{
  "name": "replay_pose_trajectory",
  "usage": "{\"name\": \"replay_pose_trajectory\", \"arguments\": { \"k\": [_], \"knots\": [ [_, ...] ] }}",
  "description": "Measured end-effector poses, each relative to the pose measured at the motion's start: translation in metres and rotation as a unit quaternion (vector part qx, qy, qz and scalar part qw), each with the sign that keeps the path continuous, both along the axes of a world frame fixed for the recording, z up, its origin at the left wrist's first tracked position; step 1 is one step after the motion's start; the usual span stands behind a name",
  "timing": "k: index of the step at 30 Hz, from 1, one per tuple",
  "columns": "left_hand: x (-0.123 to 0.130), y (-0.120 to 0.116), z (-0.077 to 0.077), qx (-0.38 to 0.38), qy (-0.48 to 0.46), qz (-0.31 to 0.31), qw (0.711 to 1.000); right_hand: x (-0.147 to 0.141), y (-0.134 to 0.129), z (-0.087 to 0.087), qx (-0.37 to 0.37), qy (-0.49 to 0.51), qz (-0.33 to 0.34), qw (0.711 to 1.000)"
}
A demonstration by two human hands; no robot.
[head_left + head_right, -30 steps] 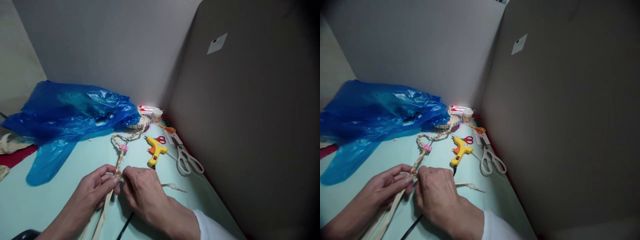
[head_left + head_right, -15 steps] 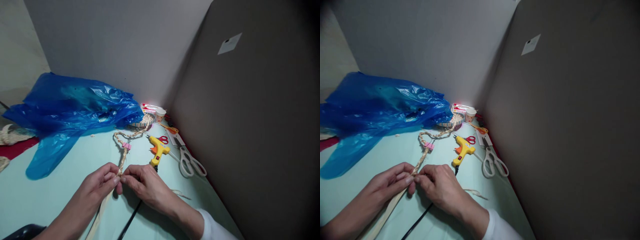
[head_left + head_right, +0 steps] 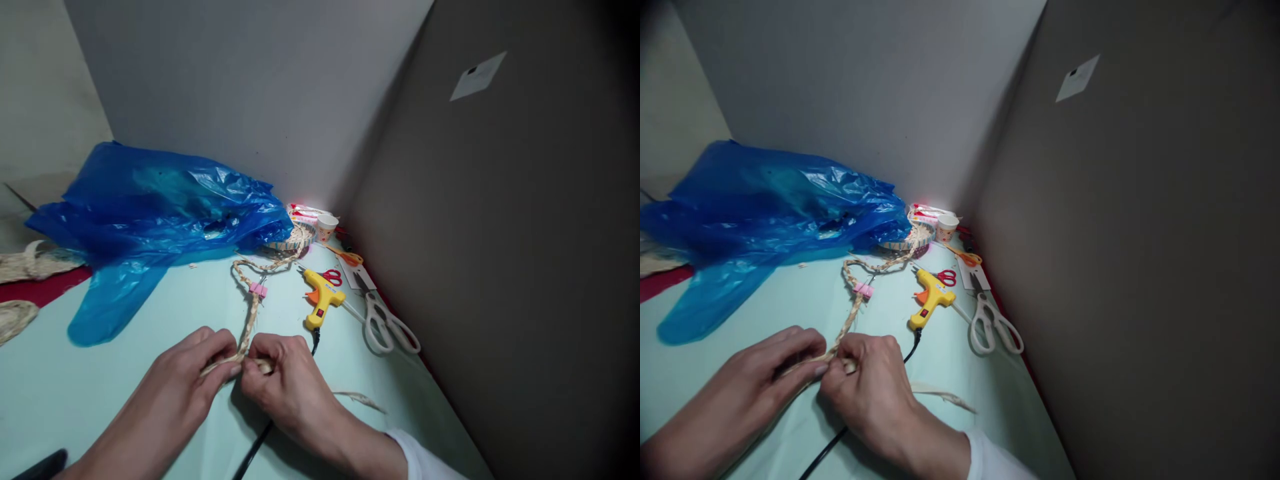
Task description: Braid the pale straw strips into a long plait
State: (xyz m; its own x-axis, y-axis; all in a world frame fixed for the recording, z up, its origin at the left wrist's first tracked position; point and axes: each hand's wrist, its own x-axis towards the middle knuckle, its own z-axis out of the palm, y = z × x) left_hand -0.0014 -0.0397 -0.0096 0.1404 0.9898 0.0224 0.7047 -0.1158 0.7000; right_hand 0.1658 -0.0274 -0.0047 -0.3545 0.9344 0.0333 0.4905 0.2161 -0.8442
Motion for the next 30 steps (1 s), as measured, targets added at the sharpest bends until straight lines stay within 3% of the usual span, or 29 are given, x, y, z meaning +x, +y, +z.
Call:
{"name": "replay_pose_trajectory", "arguments": {
  "k": [4, 7, 10, 15, 19, 27, 30],
  "knots": [
    [0.0, 0.001, 0.007, -0.02, 0.042, 0.01, 0.999, 0.002, 0.002, -0.002, 0.006, 0.023, 0.0, 1.0],
    [0.001, -0.004, 0.007, 0.008, 0.105, 0.012, 0.994, -0.002, 0.003, -0.001, 0.015, 0.028, 0.005, 0.999],
    [0.001, -0.012, 0.004, 0.079, 0.216, 0.036, 0.973, -0.01, 0.002, 0.0, 0.018, 0.034, 0.0, 0.999],
    [0.005, -0.026, -0.002, 0.252, 0.345, 0.036, 0.903, -0.021, -0.005, -0.002, 0.019, 0.067, -0.043, 0.997],
    [0.009, -0.036, 0.0, 0.321, 0.361, -0.002, 0.876, -0.023, -0.012, -0.003, -0.021, 0.12, -0.068, 0.99],
    [0.009, -0.05, -0.011, 0.387, 0.327, 0.016, 0.862, -0.023, -0.011, -0.008, -0.082, 0.269, -0.059, 0.958],
    [0.01, -0.054, -0.014, 0.424, 0.368, 0.001, 0.828, -0.023, -0.013, -0.004, -0.128, 0.29, -0.077, 0.945]
  ]
}}
